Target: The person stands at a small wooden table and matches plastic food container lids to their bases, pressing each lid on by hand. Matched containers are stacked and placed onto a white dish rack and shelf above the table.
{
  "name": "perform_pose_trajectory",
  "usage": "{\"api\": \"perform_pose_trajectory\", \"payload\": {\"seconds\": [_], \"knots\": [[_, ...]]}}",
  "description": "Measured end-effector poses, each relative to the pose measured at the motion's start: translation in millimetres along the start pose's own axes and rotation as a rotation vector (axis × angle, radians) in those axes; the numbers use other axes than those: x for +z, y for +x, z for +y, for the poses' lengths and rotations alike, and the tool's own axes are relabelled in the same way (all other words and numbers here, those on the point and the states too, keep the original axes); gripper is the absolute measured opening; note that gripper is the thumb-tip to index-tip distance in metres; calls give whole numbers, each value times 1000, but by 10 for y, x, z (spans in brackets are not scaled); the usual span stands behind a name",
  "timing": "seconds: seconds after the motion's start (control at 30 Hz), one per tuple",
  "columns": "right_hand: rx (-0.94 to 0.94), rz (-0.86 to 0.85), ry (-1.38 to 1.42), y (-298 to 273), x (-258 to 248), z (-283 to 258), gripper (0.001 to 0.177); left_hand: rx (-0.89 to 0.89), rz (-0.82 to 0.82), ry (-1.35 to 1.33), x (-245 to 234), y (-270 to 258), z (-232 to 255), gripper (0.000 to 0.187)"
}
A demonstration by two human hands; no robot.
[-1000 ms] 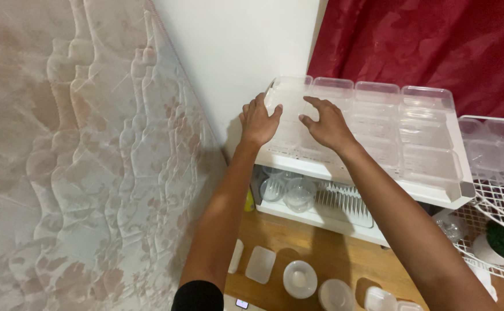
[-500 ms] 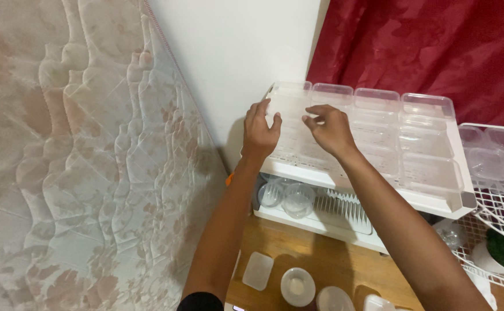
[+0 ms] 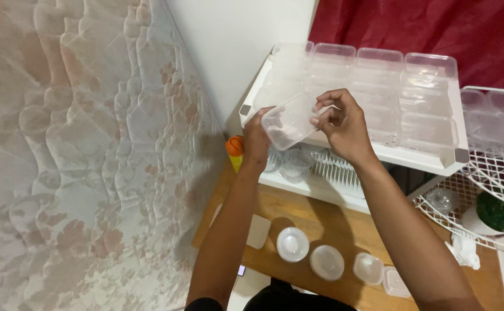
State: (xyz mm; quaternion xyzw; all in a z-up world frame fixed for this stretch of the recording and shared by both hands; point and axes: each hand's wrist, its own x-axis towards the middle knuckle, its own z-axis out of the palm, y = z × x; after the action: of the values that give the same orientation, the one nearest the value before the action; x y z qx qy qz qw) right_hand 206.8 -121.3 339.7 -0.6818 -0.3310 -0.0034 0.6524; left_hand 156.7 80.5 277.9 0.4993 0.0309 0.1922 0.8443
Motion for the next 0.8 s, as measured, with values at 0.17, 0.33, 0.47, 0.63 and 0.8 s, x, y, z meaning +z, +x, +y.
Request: {"api": "perform_pose_trajectory", "payload": {"seconds": [0.17, 0.33, 0.47, 0.63, 0.8], "knots": [[46, -233, -5, -467, -73, -56, 34, -337, -308, -257, -170, -568, -289, 54], [37, -341, 8, -958, 47, 35, 32, -476, -303, -487, -185, -1250, -673, 52], [175, -295, -198, -1310, 126, 163, 28, -510, -120, -314, -191, -1579, -995, 51], [462, -298, -309, -1691, 203, 350, 29, -480, 0, -111, -361, -1912, -1358, 50], [354, -200, -358, -2028, 295, 475, 26, -380, 24, -50, -456, -2145, -1693, 53]]}}
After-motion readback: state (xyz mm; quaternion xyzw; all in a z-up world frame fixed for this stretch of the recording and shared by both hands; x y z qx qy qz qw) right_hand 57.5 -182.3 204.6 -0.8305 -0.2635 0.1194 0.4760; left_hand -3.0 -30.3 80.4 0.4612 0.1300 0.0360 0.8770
